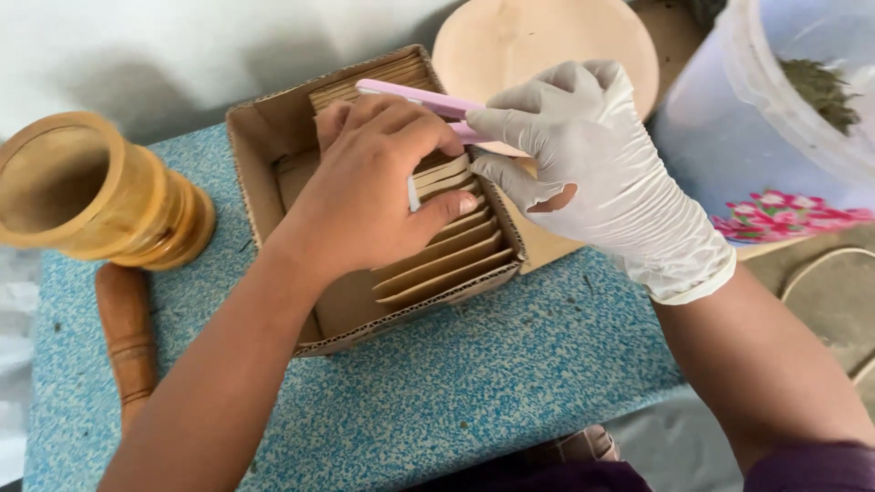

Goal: Sealing small tea bags with a handheld heat sealer and organizing them into paper pouches.

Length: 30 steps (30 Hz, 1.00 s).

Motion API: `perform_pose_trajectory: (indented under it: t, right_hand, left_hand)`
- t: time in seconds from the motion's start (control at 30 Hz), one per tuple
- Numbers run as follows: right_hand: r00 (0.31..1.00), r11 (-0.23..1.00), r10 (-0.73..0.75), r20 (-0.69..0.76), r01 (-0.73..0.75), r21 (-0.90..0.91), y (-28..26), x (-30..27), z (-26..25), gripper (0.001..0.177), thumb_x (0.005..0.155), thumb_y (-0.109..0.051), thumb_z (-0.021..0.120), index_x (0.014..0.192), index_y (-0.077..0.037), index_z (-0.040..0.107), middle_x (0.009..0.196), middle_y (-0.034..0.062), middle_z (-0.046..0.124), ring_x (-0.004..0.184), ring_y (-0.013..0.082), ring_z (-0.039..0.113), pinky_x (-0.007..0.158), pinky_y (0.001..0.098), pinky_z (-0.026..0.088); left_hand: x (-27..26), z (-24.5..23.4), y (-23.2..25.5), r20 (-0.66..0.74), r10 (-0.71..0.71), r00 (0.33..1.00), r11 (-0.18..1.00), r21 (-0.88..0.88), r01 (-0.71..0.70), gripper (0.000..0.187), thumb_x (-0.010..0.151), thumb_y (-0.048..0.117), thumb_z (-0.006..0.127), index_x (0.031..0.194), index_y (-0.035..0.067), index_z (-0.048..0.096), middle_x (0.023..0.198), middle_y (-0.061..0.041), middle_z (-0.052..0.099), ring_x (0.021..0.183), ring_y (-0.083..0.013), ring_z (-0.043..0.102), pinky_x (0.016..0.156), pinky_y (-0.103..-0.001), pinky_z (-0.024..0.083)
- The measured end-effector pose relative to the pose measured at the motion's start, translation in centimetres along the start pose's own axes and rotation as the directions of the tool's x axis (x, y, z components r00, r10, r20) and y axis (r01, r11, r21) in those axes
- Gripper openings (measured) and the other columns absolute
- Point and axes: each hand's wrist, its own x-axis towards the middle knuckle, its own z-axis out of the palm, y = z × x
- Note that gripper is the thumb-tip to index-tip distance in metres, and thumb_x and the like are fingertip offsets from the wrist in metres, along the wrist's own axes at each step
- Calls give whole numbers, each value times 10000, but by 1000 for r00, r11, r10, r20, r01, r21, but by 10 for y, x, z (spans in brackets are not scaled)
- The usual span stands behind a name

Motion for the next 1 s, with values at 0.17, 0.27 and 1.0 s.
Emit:
perform_pose_trajectory:
  t: [0.17, 0.27, 1.0]
  right_hand:
    - [978, 951, 166, 128, -124, -284, 13, -35, -22, 149, 927, -409, 688, 1032, -314, 735, 760, -63, 658, 694, 276, 578, 639, 409, 398]
    - [890, 942, 306, 338, -230, -245, 10, -54, -36, 194, 900, -412, 685, 1060, -319, 744, 688, 13, 655, 674, 304, 623, 553, 431, 476]
    - [768, 971, 240, 593, -185, -153, 29, -131, 19, 84, 740, -163, 579, 657, -170, 591, 631, 66, 546, 585, 382, 599, 479, 481, 437]
  left_hand:
    - [34, 14, 25, 198, 50, 979, 987, -158, -19, 349, 854, 349, 749, 1114, 128, 677, 1151, -70, 696, 1211, -311, 552, 1012, -492, 278]
    - [53, 30, 44, 302, 114, 946, 988, -133, -77, 362, 838, 391, 726, 1097, 140, 703, 1095, -28, 704, 1140, -279, 574, 992, -476, 272]
    - [68, 103, 114, 613, -254, 748, 867, 487, -106, 152, 862, 255, 588, 915, 234, 729, 948, -44, 705, 1028, -294, 536, 934, -463, 277]
